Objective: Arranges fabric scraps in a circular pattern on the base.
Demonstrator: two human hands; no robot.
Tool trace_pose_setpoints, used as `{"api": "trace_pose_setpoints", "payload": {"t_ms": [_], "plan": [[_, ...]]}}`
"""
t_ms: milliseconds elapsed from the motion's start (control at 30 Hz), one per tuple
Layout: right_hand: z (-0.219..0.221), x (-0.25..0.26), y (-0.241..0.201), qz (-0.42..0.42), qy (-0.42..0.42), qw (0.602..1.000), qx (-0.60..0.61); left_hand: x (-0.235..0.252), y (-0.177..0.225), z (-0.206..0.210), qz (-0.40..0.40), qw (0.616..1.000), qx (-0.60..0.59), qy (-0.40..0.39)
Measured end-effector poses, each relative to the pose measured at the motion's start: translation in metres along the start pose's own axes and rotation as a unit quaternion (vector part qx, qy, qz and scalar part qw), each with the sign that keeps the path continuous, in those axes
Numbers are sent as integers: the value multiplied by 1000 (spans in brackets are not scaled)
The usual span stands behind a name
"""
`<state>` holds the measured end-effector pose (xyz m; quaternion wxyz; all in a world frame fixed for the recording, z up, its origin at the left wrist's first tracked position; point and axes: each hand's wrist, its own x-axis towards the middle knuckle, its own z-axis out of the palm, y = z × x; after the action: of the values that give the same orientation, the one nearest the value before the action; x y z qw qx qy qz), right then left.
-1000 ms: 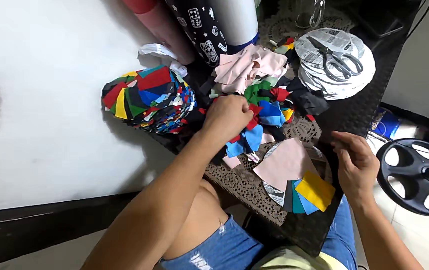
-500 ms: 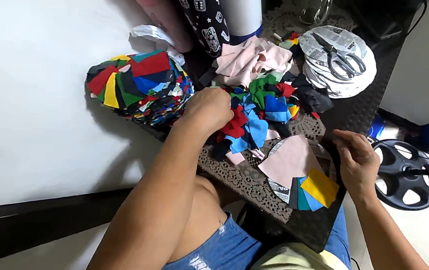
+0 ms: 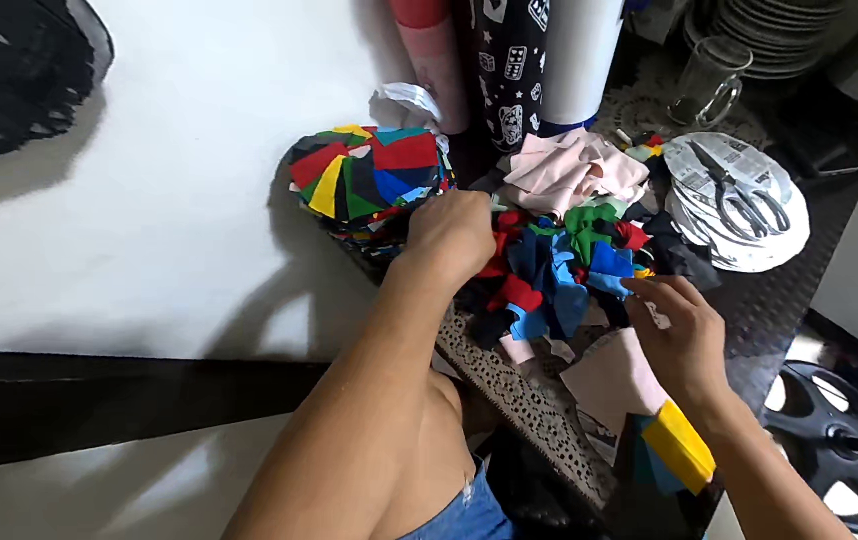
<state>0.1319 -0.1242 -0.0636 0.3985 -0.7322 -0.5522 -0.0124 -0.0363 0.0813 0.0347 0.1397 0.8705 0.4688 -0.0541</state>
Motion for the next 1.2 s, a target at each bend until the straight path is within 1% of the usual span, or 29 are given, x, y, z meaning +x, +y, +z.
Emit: {"api": "trace_pose_setpoints", "payload": {"t_ms": [67, 133, 267, 367, 433, 467, 500, 567, 600, 667, 700, 767, 867, 933, 1000, 1033, 1133, 1200], "plan": [[13, 14, -12, 6, -31, 999, 9, -3, 5, 3, 33, 997, -55, 36], [25, 22, -21, 19, -55, 998, 21, -4, 13, 9, 52, 993, -97, 45], [45, 26, -36, 54, -62, 995, 55, -1, 21, 12, 38, 996, -86, -5], [55, 28, -43, 49, -48, 995, 73, 3, 20, 14, 31, 996, -80, -28], [55, 32, -46, 45, -51, 994, 89, 7, 19, 14, 52, 992, -112, -35], [51, 35, -48, 55, -57, 991, 106, 8, 17, 14, 69, 986, -150, -31], [46, 38, -49, 73, -65, 987, 129, 9, 15, 14, 89, 974, -205, -21], [32, 42, -50, 130, -69, 967, 207, 6, 13, 11, 109, 931, -346, -23], [26, 44, -48, 156, -67, 950, 262, 1, 15, 8, 108, 904, -412, -39], [15, 44, -44, 194, -74, 904, 374, -7, 20, 4, 103, 846, -517, -75], [11, 43, -43, 203, -80, 881, 420, -11, 23, 4, 99, 824, -551, -88], [4, 39, -39, 209, -97, 844, 483, -18, 31, 6, 92, 797, -587, -106], [-5, 32, -37, 228, -114, 811, 526, -29, 42, 10, 90, 780, -606, -128], [-13, 28, -38, 246, -98, 800, 539, -30, 50, 16, 109, 751, -638, -131], [-25, 23, -37, 251, -76, 811, 523, -33, 57, 25, 128, 720, -666, -151], [-34, 22, -36, 238, -69, 828, 503, -36, 60, 29, 138, 718, -663, -163], [-62, 16, -34, 173, -61, 903, 390, -36, 65, 33, 177, 706, -654, -207], [-77, 12, -34, 135, -56, 946, 290, -36, 69, 35, 186, 727, -633, -189]]}}
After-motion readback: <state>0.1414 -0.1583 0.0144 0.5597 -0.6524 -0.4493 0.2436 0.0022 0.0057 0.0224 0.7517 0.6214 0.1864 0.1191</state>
